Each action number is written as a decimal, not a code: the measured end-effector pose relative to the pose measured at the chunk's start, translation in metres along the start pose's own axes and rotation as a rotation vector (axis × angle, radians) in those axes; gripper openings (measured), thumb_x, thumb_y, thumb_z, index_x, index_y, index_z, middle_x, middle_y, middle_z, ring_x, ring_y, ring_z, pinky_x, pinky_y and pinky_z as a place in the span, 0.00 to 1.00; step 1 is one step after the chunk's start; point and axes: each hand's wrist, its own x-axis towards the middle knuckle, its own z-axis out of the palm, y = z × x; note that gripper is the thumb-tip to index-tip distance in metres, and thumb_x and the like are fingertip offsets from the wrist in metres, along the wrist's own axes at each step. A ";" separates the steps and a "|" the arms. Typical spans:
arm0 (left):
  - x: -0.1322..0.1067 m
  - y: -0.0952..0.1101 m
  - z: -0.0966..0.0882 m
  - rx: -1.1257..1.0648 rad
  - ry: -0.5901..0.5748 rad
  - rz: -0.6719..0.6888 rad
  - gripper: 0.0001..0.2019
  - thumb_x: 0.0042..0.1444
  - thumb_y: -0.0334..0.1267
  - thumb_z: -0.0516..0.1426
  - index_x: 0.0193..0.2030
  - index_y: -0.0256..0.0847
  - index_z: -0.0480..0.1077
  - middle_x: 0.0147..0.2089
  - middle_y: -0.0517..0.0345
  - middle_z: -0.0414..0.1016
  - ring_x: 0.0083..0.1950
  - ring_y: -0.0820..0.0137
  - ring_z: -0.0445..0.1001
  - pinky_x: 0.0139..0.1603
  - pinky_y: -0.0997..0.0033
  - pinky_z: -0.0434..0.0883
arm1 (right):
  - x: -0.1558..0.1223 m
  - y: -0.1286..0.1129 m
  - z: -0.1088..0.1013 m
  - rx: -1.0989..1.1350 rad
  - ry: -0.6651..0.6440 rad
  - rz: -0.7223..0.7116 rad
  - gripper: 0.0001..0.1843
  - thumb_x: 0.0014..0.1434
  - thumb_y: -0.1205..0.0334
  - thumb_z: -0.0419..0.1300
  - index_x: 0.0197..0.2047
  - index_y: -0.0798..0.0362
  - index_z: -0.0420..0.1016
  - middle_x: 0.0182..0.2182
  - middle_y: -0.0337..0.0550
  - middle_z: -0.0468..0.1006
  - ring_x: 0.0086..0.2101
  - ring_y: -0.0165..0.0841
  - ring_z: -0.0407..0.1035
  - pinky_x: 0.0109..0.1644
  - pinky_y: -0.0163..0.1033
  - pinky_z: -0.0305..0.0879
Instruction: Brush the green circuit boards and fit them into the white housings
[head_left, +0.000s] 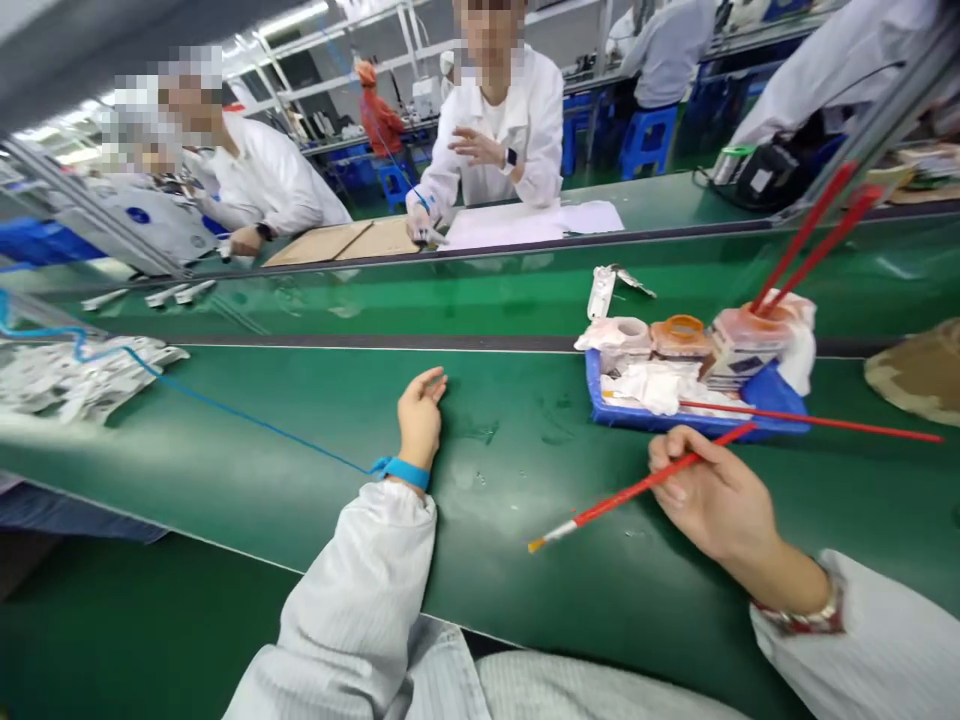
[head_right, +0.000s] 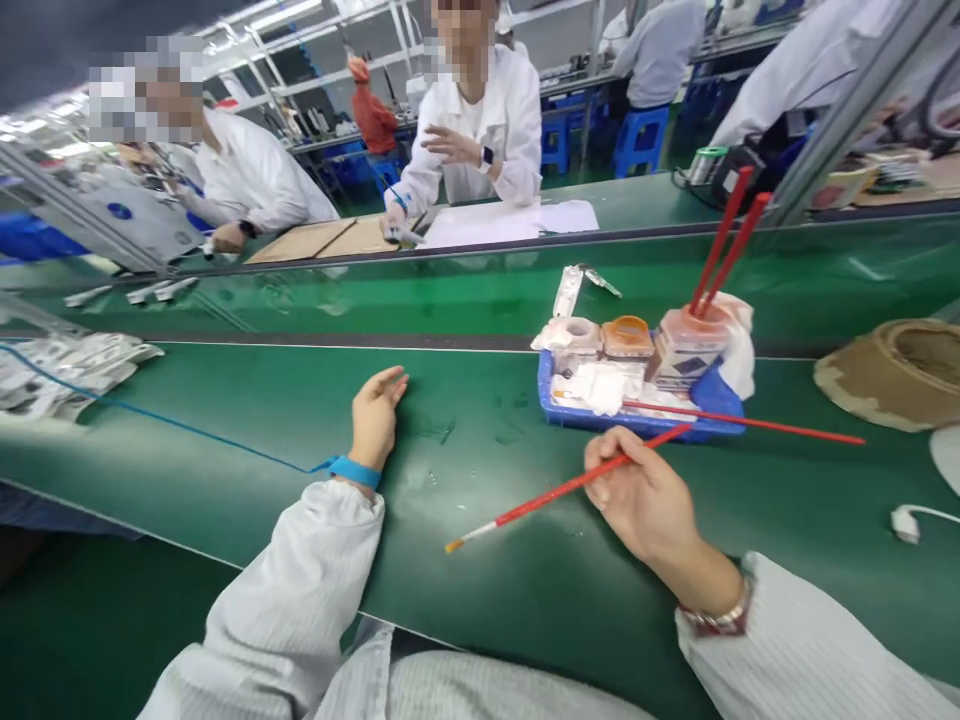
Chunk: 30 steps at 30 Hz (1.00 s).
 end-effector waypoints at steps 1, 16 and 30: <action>-0.001 -0.002 0.002 0.027 0.002 0.027 0.18 0.43 0.21 0.48 0.37 0.38 0.73 0.42 0.52 0.76 0.47 0.69 0.74 0.53 0.65 0.67 | -0.001 -0.003 -0.001 -0.003 0.019 0.006 0.10 0.55 0.57 0.56 0.25 0.51 0.66 0.21 0.36 0.67 0.16 0.24 0.54 0.19 0.31 0.53; 0.019 0.004 0.024 0.500 0.056 0.201 0.09 0.49 0.31 0.51 0.34 0.40 0.71 0.31 0.59 0.69 0.33 0.68 0.67 0.38 0.69 0.64 | 0.005 -0.001 -0.011 0.050 -0.024 0.099 0.11 0.51 0.55 0.62 0.24 0.51 0.68 0.23 0.38 0.67 0.18 0.25 0.57 0.23 0.33 0.63; 0.038 -0.008 0.038 0.602 -0.048 0.210 0.10 0.47 0.34 0.50 0.35 0.40 0.70 0.23 0.64 0.64 0.23 0.70 0.64 0.25 0.72 0.61 | 0.005 0.002 -0.005 0.141 -0.116 -0.061 0.11 0.55 0.56 0.60 0.26 0.53 0.69 0.24 0.39 0.71 0.17 0.25 0.62 0.21 0.31 0.58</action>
